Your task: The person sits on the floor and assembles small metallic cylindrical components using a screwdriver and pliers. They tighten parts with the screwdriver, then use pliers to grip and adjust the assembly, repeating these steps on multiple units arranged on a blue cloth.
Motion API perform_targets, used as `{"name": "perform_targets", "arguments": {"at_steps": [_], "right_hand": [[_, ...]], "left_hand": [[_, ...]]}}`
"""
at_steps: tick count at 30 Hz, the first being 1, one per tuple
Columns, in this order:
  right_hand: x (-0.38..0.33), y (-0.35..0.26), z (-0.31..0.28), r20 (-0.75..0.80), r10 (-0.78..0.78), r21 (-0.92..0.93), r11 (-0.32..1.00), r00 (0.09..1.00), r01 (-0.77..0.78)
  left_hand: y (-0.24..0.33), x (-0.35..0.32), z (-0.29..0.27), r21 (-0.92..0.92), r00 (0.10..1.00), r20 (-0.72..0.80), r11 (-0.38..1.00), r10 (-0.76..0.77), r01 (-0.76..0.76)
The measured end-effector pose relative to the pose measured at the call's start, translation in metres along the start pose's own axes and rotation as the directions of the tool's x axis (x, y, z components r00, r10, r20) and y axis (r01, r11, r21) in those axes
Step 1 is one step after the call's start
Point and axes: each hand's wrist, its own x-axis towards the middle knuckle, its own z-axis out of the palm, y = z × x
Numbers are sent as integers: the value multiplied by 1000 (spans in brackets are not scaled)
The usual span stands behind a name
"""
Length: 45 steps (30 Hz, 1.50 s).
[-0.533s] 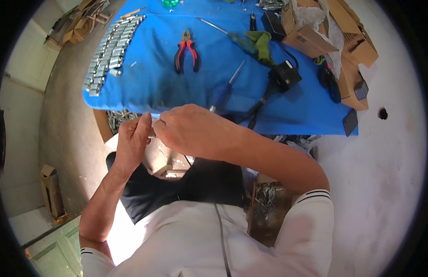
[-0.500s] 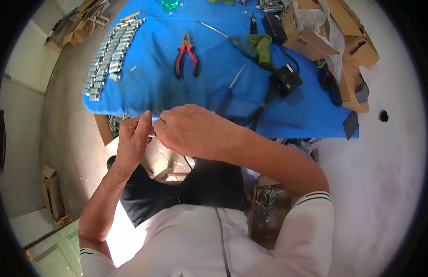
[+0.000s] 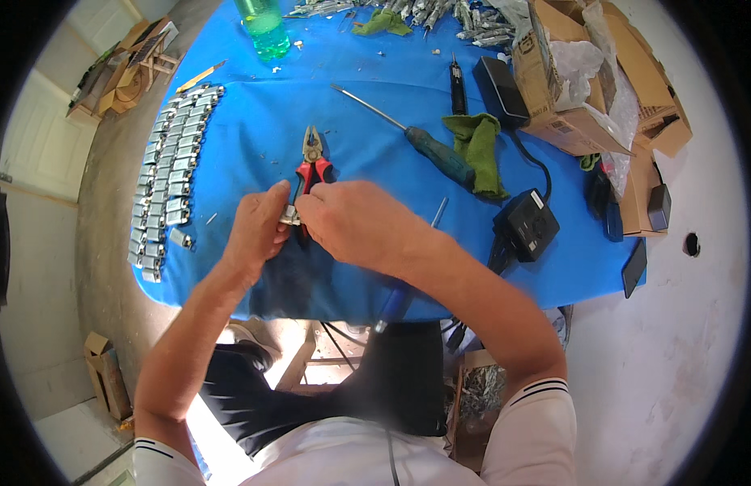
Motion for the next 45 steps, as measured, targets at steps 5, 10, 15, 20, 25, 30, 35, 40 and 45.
{"name": "perform_targets", "arguments": {"at_steps": [5, 10, 15, 20, 25, 30, 35, 40, 45], "right_hand": [[0, 10, 10, -31, -5, -3, 1000, 1000, 5], [0, 8, 14, -31, -78, -134, 988, 996, 73], [-1, 13, 12, 45, -129, -216, 967, 991, 136], [-3, 18, 19, 24, -75, -68, 995, 997, 77], [-4, 25, 21, 13, -27, 140, 990, 1000, 25], [-4, 27, 17, 81, -6, 223, 975, 997, -13], [-7, 26, 14, 87, -9, 281, 960, 996, -16], [-15, 18, -8, 117, 26, 366, 928, 993, -67], [-42, 28, -32, -168, 243, -27, 968, 955, -251]], "left_hand": [[-18, 7, 7, 5, 987, -63, 989, 149, -149], [-17, 1, 6, 63, 980, -72, 982, 183, -179], [-17, 2, 6, 357, 978, -76, 922, 192, -154], [-22, 4, 5, 414, 980, -72, 899, 186, -140], [-26, 6, 2, 435, 980, -52, 888, 190, -149], [-27, 6, 3, 464, 976, -35, 868, 216, -176], [-32, -1, 7, 360, 967, -88, 912, 241, -195], [-32, -26, 14, 219, 967, -181, 966, 180, -139], [-39, -69, 12, -144, 951, -307, 990, -39, -6]]}}
